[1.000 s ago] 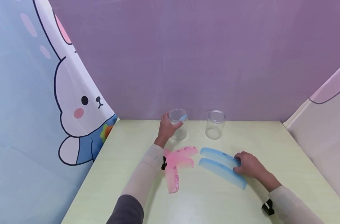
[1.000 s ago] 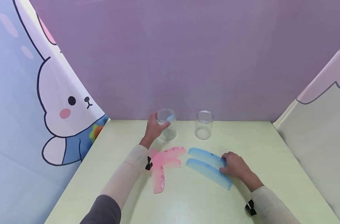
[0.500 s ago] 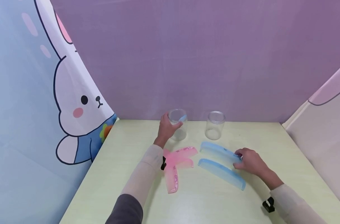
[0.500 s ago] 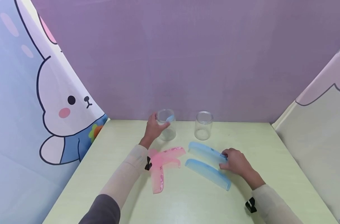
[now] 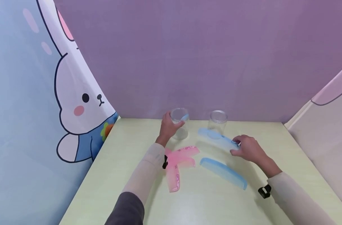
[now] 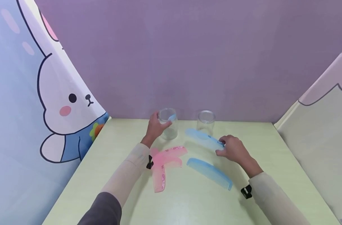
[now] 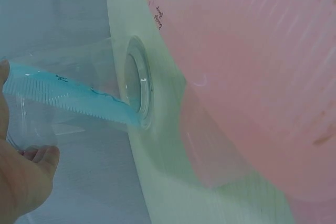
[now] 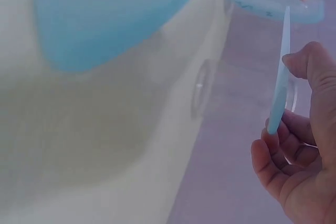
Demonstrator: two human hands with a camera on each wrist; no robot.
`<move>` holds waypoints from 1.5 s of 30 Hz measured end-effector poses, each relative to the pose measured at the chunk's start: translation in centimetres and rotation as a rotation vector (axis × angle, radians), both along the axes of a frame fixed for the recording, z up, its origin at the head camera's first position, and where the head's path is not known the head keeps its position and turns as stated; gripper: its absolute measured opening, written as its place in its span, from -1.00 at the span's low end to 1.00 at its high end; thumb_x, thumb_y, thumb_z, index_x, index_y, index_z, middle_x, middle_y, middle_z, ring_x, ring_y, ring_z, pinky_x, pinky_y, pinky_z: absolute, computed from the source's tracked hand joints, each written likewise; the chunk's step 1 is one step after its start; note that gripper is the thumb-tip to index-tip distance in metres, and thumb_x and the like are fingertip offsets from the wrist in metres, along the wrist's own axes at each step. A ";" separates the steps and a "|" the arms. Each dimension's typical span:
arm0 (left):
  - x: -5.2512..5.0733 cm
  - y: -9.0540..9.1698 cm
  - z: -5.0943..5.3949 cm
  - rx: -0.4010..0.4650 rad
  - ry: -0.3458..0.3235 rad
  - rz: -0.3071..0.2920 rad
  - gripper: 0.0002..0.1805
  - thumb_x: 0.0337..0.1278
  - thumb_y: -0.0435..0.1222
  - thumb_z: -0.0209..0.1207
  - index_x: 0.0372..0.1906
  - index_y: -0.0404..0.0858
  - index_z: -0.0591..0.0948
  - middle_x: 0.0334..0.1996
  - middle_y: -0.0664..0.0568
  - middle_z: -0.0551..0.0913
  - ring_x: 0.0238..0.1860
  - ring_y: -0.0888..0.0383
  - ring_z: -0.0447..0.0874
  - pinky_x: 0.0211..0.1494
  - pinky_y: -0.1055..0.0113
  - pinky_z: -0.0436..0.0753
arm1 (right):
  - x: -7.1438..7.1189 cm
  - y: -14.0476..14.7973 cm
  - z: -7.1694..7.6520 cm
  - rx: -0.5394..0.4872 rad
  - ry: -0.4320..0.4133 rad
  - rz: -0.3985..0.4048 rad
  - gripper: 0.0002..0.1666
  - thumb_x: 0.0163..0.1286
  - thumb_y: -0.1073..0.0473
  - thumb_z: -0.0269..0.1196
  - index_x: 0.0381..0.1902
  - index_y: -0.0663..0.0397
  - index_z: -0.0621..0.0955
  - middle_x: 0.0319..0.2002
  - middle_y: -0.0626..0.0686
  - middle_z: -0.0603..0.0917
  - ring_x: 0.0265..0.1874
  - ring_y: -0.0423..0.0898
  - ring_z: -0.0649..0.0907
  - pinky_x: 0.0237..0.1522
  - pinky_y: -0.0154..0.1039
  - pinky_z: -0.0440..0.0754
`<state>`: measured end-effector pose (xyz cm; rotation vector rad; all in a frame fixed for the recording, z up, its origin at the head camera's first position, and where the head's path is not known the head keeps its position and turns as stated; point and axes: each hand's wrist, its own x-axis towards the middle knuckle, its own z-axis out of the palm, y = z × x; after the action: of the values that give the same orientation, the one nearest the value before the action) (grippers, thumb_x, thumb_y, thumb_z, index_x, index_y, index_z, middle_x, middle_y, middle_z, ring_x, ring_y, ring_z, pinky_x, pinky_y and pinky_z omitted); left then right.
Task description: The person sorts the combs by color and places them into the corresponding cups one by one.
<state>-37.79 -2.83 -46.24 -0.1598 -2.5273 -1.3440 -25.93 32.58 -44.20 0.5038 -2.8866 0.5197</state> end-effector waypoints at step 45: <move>1.3 0.0 -0.1 0.019 -0.054 -0.007 0.03 0.00 -0.02 0.51 0.48 -0.36 0.25 0.34 -0.24 0.44 0.32 -0.15 0.48 0.40 -0.02 0.51 | -5.1 -12.0 8.3 -0.294 0.194 -0.026 -0.33 0.30 0.08 0.43 0.26 0.36 0.56 0.10 0.37 0.64 -0.02 0.24 0.73 0.20 0.20 0.56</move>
<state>-36.53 -2.82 -46.31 -0.1303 -2.5592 -1.3920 -31.06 20.57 -35.87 0.4420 -2.5703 0.8245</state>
